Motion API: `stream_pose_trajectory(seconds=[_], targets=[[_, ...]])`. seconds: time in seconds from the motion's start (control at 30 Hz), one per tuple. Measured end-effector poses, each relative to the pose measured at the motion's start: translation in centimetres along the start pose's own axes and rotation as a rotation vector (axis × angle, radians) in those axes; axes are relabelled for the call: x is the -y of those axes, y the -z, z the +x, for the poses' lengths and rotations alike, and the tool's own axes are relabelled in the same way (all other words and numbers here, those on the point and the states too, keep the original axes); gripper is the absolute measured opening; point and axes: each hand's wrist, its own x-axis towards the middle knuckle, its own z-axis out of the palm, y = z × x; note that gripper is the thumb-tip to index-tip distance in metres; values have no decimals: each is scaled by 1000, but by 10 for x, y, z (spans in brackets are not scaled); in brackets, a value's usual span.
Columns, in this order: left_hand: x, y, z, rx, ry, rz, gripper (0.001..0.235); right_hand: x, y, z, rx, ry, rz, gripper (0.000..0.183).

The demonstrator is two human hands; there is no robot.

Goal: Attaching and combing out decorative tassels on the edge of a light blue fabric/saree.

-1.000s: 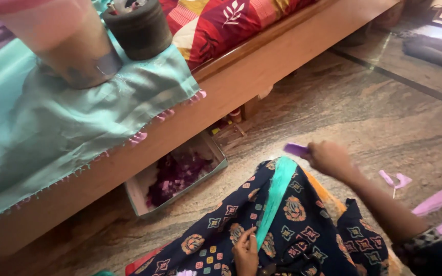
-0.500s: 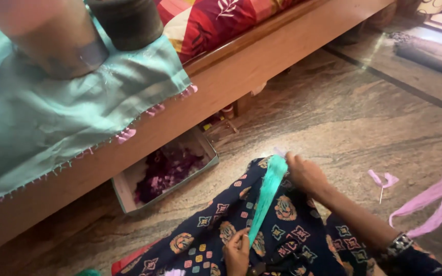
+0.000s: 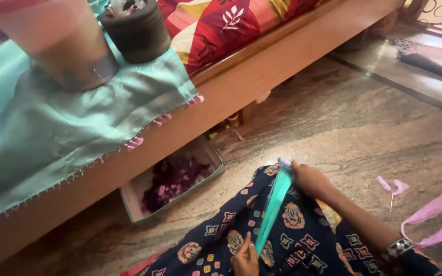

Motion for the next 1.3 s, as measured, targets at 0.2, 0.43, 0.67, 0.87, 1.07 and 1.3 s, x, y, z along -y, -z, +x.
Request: stream_pose_trajectory(seconds=[0.2,0.43,0.67,0.87,1.07,1.3], targets=[[-11,12,-5,-123,-286,-109,44,13,-16,-18,-91,460,73,19],[-28,21,-6,57,89,68,52,-15,-2,8,-272,-133,218,28],[-30,20,-8,8,-94,-109,53,-23,-9,28,-335,4,226,25],[-35,27,-16,-10,-84,-51,51,-43,-24,44,-272,29,183,24],[-66,42,-24,76,-10,17,49,-47,-36,39,-252,89,133,18],[-57,42,-19,67,-82,-67,48,-23,-15,25,-303,118,279,23]])
